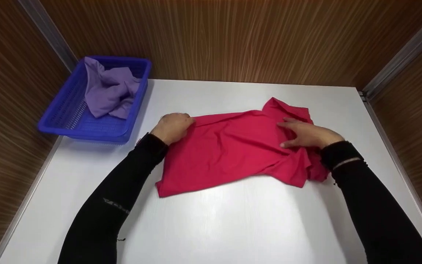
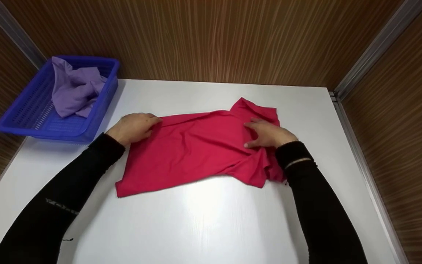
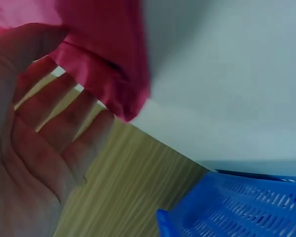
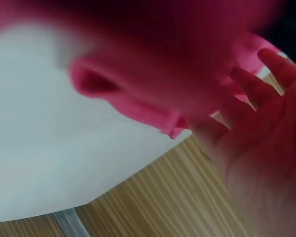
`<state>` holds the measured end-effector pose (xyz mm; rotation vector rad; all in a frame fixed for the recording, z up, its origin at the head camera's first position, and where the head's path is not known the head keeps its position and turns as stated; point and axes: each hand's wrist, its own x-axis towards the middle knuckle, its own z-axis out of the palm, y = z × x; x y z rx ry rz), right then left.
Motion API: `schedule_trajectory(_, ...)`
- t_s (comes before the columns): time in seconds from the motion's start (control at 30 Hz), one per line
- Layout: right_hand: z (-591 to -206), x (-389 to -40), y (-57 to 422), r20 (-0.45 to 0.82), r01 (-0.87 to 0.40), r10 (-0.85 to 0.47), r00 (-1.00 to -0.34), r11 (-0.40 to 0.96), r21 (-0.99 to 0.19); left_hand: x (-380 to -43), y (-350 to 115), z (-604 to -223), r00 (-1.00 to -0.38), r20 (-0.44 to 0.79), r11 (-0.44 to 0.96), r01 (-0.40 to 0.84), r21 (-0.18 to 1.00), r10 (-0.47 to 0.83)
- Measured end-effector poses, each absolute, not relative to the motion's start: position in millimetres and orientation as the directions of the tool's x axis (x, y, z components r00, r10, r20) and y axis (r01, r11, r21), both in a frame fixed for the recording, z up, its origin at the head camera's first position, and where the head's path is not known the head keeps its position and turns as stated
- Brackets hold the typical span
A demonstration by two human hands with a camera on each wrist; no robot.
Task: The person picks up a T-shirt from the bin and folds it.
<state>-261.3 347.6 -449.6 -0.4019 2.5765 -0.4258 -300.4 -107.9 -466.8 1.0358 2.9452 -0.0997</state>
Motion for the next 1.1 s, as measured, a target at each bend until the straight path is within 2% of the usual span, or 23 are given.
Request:
schedule_trajectory(0.2,-457.0,-249.7,345.7,-0.46,-0.195,-0.35,-0.816,0.916,-0.351,-302.6,-105.5,-469.3,-0.747,-0.04,0.73,0.658,-0.185,0.663)
schedule_trajectory(0.3,-456.1,-238.5,339.5,-0.457,-0.219,-0.359,-0.813,0.918,-0.332,-300.1,-107.7,-467.0,-0.734,-0.02,0.717,0.668,-0.199,0.679)
schedule_trajectory(0.47,-453.2,-222.3,329.3,-0.453,-0.241,-0.362,-0.814,0.922,-0.303,-305.4,-117.1,-457.2,-0.74,-0.035,0.735,0.672,-0.091,0.672)
schedule_trajectory(0.6,-449.3,-218.2,324.9,-0.454,-0.252,-0.361,-0.815,0.925,-0.283,-318.2,-122.0,-448.7,-0.794,-0.017,0.794,0.607,-0.027,0.607)
schedule_trajectory(0.8,-446.8,-220.9,324.3,-0.44,-0.272,-0.358,-0.824,0.93,-0.246,-331.2,-114.4,-452.1,-0.862,0.106,0.865,0.482,-0.137,0.497)
schedule_trajectory(1.0,-446.2,-229.3,327.0,-0.429,-0.262,-0.34,-0.837,0.937,-0.233,-325.9,-102.2,-460.2,-0.838,0.012,0.838,0.545,-0.013,0.545)
schedule_trajectory(1.1,-445.6,-237.2,331.1,-0.423,-0.24,-0.32,-0.848,0.943,-0.232,-322.1,-98.7,-464.1,-0.816,-0.026,0.816,0.578,-0.005,0.577)
